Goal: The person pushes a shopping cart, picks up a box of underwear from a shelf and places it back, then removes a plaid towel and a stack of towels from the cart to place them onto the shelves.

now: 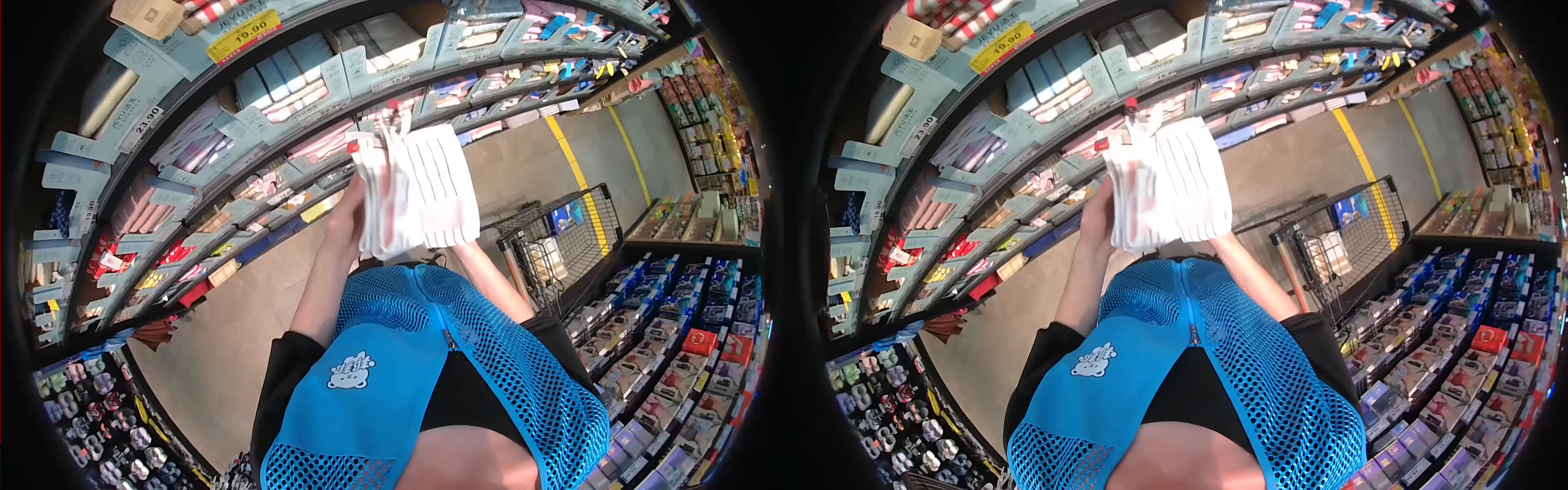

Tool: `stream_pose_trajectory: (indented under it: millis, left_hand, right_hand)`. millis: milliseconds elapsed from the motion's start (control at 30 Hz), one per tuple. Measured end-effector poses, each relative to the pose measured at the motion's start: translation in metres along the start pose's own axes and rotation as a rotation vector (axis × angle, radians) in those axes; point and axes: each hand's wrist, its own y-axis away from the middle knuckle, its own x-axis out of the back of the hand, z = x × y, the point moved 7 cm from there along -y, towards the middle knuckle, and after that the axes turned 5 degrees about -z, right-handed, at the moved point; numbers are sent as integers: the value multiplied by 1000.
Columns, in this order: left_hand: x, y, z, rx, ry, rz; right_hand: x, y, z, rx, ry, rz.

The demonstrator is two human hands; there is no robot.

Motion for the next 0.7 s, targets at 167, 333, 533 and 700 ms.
stream_pose_trajectory:
  millis: [167,333,533,700]
  left_hand:
    - [30,-11,-10,-123,231,-44]
    - [21,-13,-16,-88,357,-69]
    - [16,-16,-21,-54,316,-22]
    - [13,-17,-27,1,419,-94]
  right_hand:
    - [31,2,-54,-153,205,150]
    - [34,7,-58,-229,297,203]
    - [38,10,-60,-206,373,250]
    - [40,9,-63,-215,381,257]
